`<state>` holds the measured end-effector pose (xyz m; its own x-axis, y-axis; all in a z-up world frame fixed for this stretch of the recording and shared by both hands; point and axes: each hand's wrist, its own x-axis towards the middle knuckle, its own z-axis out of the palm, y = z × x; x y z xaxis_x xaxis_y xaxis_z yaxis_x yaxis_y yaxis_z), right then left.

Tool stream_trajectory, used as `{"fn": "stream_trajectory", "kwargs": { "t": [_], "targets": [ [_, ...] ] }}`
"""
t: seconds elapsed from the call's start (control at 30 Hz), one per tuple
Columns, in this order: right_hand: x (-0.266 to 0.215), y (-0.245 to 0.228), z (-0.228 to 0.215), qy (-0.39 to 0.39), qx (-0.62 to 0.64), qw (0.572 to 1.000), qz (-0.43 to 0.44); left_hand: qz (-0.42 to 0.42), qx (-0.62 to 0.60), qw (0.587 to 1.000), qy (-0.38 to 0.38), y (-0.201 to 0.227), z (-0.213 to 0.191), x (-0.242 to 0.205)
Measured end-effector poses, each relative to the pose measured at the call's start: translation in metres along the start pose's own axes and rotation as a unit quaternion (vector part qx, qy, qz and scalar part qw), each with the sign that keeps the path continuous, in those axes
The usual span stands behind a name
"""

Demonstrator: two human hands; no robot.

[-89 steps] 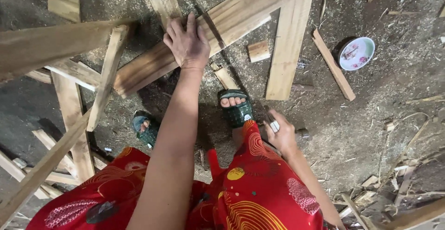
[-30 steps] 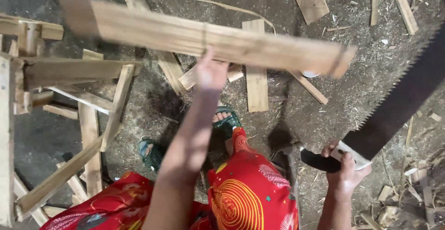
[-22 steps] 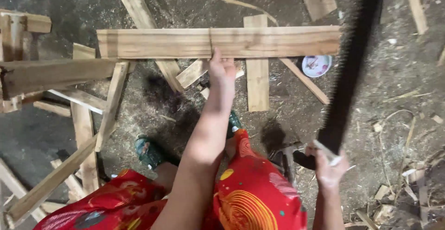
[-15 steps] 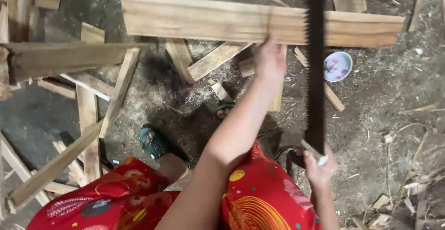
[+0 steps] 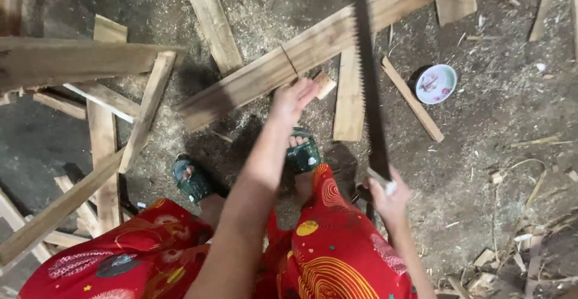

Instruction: The person kneels on the floor of a workshop among scattered wooden slats, saws a wooden strip with a hand saw, then positions slats into a frame and hammers nails into them with a claw hammer, assembling a small wooden frame structure.

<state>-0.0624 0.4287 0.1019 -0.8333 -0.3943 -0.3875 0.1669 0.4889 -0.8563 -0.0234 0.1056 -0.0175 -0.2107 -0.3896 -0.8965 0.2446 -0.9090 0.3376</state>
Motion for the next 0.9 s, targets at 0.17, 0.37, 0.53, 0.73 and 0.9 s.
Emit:
{"fn": "stream_trajectory", "kwargs": {
  "t": [0.17,0.37,0.53,0.73,0.9],
  "targets": [
    [0.007,0.038,0.041,-0.084,-0.08,0.993,-0.006,0.293,0.737,0.599,0.107,0.072,-0.015,-0.028],
    [0.03,0.045,0.075,-0.117,-0.14,0.983,-0.035,0.437,0.833,0.34,0.02,0.091,-0.011,0.01],
    [0.033,0.082,0.088,-0.117,-0.155,0.98,-0.047,0.485,0.798,0.357,0.002,0.089,-0.022,0.028],
    [0.046,0.052,0.076,-0.132,-0.209,0.967,-0.069,0.538,0.76,0.365,-0.014,0.094,-0.022,0.033],
    [0.082,-0.019,0.106,-0.192,-0.23,0.952,-0.059,0.44,0.81,0.386,-0.033,0.097,-0.013,0.027]
  ]
}}
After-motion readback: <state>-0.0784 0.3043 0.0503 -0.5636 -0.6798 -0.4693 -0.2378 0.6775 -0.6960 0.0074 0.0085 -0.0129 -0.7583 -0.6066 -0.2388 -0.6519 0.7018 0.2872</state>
